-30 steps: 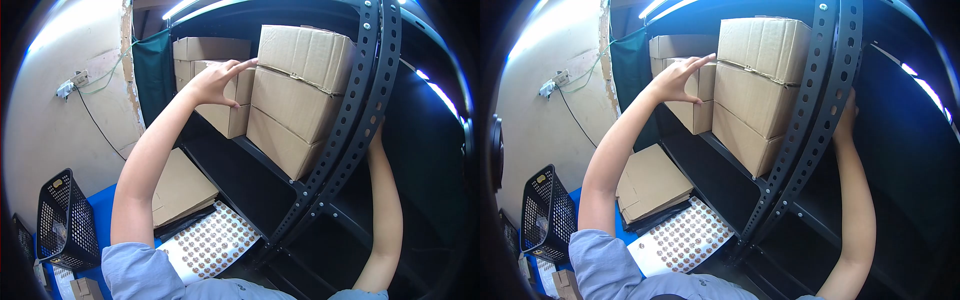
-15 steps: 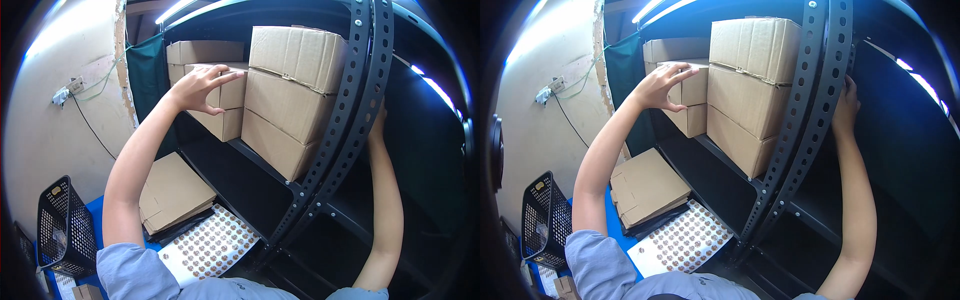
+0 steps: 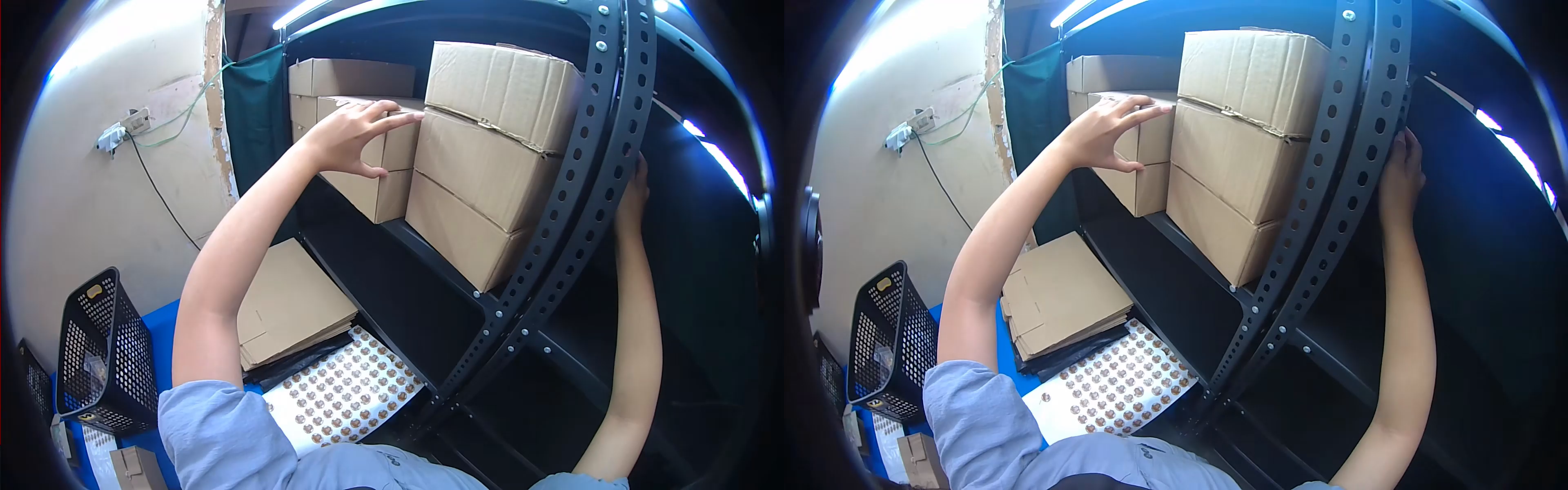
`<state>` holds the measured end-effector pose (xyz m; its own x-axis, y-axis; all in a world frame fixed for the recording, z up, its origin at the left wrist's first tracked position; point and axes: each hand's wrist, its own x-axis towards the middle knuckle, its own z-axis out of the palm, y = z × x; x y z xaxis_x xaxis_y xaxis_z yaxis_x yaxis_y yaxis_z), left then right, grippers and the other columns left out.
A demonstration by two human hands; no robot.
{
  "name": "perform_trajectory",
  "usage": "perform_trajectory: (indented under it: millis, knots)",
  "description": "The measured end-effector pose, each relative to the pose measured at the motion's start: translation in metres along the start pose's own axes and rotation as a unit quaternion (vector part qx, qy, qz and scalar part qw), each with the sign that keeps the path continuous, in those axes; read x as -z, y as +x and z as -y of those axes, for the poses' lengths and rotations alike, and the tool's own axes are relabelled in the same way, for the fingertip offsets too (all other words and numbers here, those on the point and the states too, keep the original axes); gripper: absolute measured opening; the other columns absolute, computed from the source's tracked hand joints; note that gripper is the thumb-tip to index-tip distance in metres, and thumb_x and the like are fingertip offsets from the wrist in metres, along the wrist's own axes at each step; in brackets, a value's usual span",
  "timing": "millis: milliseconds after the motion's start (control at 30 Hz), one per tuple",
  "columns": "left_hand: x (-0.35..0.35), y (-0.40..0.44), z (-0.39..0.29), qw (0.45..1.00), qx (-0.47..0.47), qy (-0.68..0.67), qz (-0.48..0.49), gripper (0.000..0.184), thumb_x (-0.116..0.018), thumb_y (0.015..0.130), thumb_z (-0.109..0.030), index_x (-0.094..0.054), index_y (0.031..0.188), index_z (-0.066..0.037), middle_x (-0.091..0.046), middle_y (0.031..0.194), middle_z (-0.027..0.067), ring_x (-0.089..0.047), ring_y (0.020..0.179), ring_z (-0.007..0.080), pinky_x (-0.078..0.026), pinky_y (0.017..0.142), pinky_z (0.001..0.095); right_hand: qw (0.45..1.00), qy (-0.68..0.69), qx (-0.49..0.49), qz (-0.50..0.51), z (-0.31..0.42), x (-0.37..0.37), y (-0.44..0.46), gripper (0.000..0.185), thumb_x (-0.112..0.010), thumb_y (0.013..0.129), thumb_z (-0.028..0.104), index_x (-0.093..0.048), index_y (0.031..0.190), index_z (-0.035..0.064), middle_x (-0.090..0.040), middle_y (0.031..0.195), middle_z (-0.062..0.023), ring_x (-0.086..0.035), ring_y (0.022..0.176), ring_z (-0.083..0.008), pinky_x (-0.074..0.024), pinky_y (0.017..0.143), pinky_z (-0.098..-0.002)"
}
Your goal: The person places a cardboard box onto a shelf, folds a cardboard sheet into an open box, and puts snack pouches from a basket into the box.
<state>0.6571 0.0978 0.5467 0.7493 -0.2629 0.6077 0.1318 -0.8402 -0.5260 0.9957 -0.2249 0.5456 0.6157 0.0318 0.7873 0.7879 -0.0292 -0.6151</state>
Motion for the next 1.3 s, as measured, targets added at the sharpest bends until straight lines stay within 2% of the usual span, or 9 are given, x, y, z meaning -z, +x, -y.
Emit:
perform_trajectory:
  millis: [233,433,533,600,633,700,833,1100,1300]
  knots:
    - [-0.005,-0.002,-0.001,1.000,-0.003,0.002,-0.030,0.105,-0.085,0.060,-0.041,-0.027,0.147,-0.032,-0.051,0.128,0.0112,-0.057,0.112,0.0309,-0.050,0.099,0.0412,0.999,-0.040,0.025,-0.024,0.006,-0.002,-0.009,0.048,-0.042,0.098,0.042,-0.050,0.132,0.0103,-0.062,0.118,-0.0180,-0.053,0.115,-0.0317,-0.0302,0.105,-0.0409]
    - [-0.007,-0.006,-0.003,0.999,0.019,-0.029,-0.005,0.107,-0.084,0.059,-0.044,-0.027,0.148,-0.026,-0.043,0.136,0.0123,-0.051,0.118,0.0343,-0.045,0.103,0.0465,1.000,0.013,0.014,-0.002,0.015,-0.003,-0.012,0.047,-0.044,0.097,0.041,-0.052,0.130,0.0086,-0.063,0.113,-0.0171,-0.052,0.116,-0.0282,-0.0328,0.103,-0.0403]
    - [-0.013,-0.016,-0.010,0.998,0.044,-0.024,-0.032,0.115,-0.086,0.054,-0.047,-0.024,0.148,-0.029,-0.027,0.147,0.0143,-0.037,0.131,0.0376,-0.035,0.110,0.0502,0.995,0.086,0.029,-0.047,0.027,0.000,-0.013,0.043,-0.046,0.097,0.038,-0.054,0.127,0.0070,-0.063,0.110,-0.0153,-0.052,0.114,-0.0269,-0.0351,0.101,-0.0399]
    - [-0.016,-0.026,-0.015,0.998,0.040,0.035,0.027,0.122,-0.088,0.047,-0.051,-0.022,0.148,-0.033,-0.010,0.154,0.0156,-0.018,0.141,0.0389,-0.023,0.116,0.0526,0.989,0.054,0.096,-0.095,0.022,0.006,-0.006,0.040,-0.046,0.098,0.036,-0.055,0.124,0.0069,-0.061,0.112,-0.0149,-0.051,0.114,-0.0263,-0.0348,0.101,-0.0391]
    - [-0.015,-0.028,-0.015,0.998,0.043,0.037,0.024,0.122,-0.088,0.047,-0.051,-0.022,0.148,-0.033,-0.010,0.154,0.0156,-0.018,0.141,0.0389,-0.023,0.116,0.0526,0.975,0.024,0.164,-0.146,0.029,0.008,-0.004,0.037,-0.046,0.098,0.034,-0.056,0.121,0.0067,-0.058,0.115,-0.0144,-0.049,0.115,-0.0258,-0.0345,0.100,-0.0383]
    - [-0.014,-0.031,-0.015,0.990,0.066,0.062,0.104,0.126,-0.088,0.043,-0.052,-0.021,0.148,-0.037,-0.003,0.155,0.0164,-0.008,0.144,0.0375,-0.017,0.117,0.0536,0.973,0.000,0.170,-0.158,0.039,0.010,-0.010,0.035,-0.045,0.099,0.033,-0.057,0.119,0.0068,-0.052,0.119,-0.0149,-0.044,0.117,-0.0255,-0.0334,0.101,-0.0376]
    - [-0.025,-0.028,-0.017,0.994,0.071,0.044,0.066,0.126,-0.090,0.042,-0.050,-0.022,0.147,-0.038,-0.003,0.156,0.0149,-0.009,0.144,0.0373,-0.018,0.117,0.0535,0.974,0.040,0.165,-0.148,0.059,0.004,-0.034,0.032,-0.045,0.099,0.032,-0.056,0.116,0.0064,-0.037,0.127,-0.0171,-0.032,0.121,-0.0260,-0.0308,0.102,-0.0368]
    - [-0.033,-0.022,-0.016,0.994,0.084,0.028,0.063,0.125,-0.091,0.040,-0.046,-0.025,0.146,-0.039,-0.005,0.156,0.0128,-0.009,0.144,0.0369,-0.021,0.117,0.0531,0.966,0.032,0.196,-0.169,0.073,0.002,-0.049,0.028,-0.049,0.098,0.024,-0.051,0.118,0.0051,-0.032,0.126,-0.0171,-0.034,0.114,-0.0252,-0.0335,0.098,-0.0360]
    - [-0.030,-0.034,-0.030,0.992,0.101,0.033,0.066,0.120,-0.089,0.049,-0.047,-0.022,0.148,-0.036,-0.007,0.155,0.0144,-0.016,0.143,0.0342,-0.024,0.116,0.0509,0.955,0.072,0.224,-0.180,0.095,0.007,-0.064,0.023,-0.050,0.097,0.017,-0.043,0.113,0.0015,-0.034,0.117,-0.0130,-0.035,0.109,-0.0194,-0.0345,0.094,-0.0350]
